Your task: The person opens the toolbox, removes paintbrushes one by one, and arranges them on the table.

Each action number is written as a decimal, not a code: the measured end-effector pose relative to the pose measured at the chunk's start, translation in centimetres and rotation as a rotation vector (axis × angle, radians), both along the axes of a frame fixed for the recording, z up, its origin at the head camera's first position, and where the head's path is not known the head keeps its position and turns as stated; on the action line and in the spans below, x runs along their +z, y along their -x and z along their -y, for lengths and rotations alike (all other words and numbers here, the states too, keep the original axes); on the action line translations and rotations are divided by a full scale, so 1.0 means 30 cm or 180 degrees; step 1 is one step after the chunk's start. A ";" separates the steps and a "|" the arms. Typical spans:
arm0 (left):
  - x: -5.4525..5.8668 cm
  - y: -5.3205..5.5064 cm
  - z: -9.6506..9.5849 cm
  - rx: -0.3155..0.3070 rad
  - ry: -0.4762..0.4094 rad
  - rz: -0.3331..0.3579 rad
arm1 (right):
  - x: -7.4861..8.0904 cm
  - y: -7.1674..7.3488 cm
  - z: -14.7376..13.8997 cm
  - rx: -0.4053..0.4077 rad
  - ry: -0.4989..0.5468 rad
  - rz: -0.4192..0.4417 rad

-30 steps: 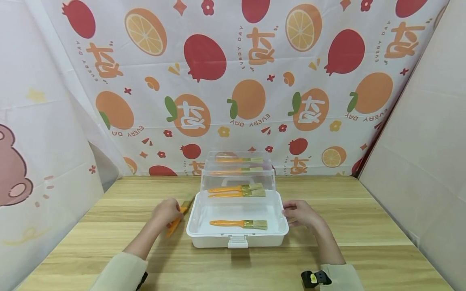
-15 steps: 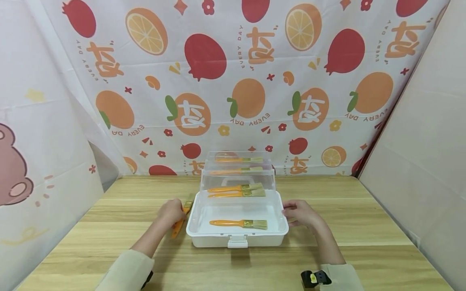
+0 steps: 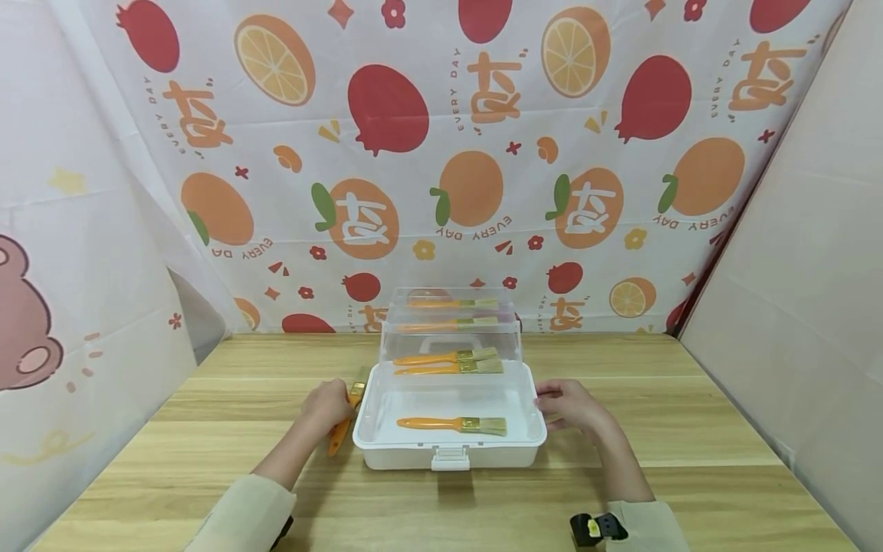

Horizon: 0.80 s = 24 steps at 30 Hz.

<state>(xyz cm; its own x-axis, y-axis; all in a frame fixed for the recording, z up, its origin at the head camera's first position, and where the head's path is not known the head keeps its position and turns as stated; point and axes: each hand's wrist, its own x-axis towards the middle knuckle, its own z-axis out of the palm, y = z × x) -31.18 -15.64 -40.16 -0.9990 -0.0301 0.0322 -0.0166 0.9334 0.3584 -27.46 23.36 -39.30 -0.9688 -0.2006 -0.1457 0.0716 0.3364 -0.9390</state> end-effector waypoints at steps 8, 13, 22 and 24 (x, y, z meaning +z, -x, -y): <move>-0.004 0.004 0.000 -0.0003 0.0008 0.0017 | 0.002 0.001 0.002 -0.0007 -0.0003 0.0011; -0.001 -0.002 -0.004 -0.0003 0.0044 0.0023 | 0.000 -0.001 -0.004 0.0019 0.0014 0.0002; 0.012 -0.021 0.004 -0.0136 0.0072 -0.0025 | -0.004 -0.006 -0.012 0.0050 0.0027 -0.0010; 0.020 -0.024 0.007 -0.0201 0.0022 -0.0134 | -0.004 -0.007 -0.014 0.0047 0.0022 -0.0010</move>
